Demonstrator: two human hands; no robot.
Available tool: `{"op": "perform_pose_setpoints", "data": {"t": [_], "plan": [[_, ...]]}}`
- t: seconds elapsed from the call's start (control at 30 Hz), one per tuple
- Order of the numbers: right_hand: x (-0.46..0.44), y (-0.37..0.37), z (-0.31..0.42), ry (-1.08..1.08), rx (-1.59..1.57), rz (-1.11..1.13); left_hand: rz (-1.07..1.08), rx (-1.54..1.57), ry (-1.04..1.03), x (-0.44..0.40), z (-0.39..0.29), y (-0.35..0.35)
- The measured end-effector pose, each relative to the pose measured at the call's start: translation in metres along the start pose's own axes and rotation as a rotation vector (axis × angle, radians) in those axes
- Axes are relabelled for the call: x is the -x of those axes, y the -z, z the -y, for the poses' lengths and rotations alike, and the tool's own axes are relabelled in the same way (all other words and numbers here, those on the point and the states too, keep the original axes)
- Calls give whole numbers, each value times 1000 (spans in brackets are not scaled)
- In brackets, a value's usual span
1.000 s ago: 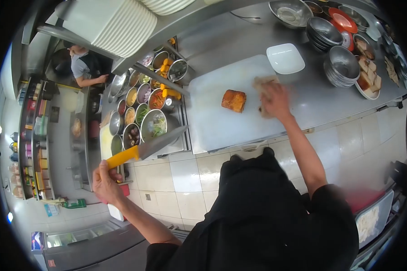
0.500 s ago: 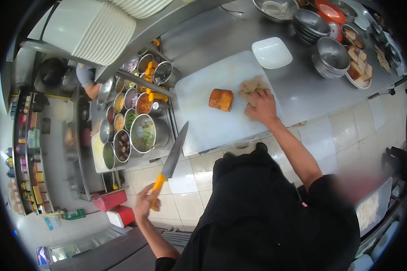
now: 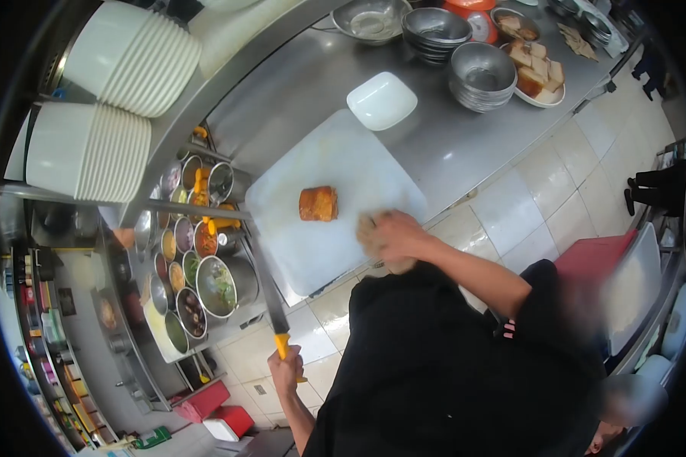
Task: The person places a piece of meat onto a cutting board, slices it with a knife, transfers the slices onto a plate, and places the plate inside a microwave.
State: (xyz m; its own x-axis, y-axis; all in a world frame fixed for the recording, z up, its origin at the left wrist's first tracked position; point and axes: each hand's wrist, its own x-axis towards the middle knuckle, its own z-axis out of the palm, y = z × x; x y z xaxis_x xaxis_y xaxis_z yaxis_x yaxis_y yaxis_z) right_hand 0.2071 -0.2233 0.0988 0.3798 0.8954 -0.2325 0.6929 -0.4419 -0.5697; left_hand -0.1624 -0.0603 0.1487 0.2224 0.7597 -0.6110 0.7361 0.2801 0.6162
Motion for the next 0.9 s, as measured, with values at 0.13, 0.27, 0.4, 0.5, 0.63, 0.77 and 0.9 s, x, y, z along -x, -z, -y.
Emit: {"op": "perform_pose_setpoints", "data": {"t": [0.13,0.27,0.4,0.5,0.63,0.77,0.9], "plan": [[43,-11,-75,-196,-1139,40,-97,114,-235,30,-31,-10],[70,15,-51,-248,-2183,-172,-35,2,-476,13,-37,-35],[61,17,-13,-73,-2715,-224,29,-259,-740,11,-86,-110],[49,-5,-4,235,-2770,-242,217,-242,-768,4,-116,-159],[42,-23,-12,787,-2514,-334,417,-407,-785,2,-150,-203],[53,-9,-9,110,-2083,-672,491,-469,-814,14,-170,-226],[51,-16,-25,-139,-1877,-900,507,-557,-876,16,-160,-236]]}}
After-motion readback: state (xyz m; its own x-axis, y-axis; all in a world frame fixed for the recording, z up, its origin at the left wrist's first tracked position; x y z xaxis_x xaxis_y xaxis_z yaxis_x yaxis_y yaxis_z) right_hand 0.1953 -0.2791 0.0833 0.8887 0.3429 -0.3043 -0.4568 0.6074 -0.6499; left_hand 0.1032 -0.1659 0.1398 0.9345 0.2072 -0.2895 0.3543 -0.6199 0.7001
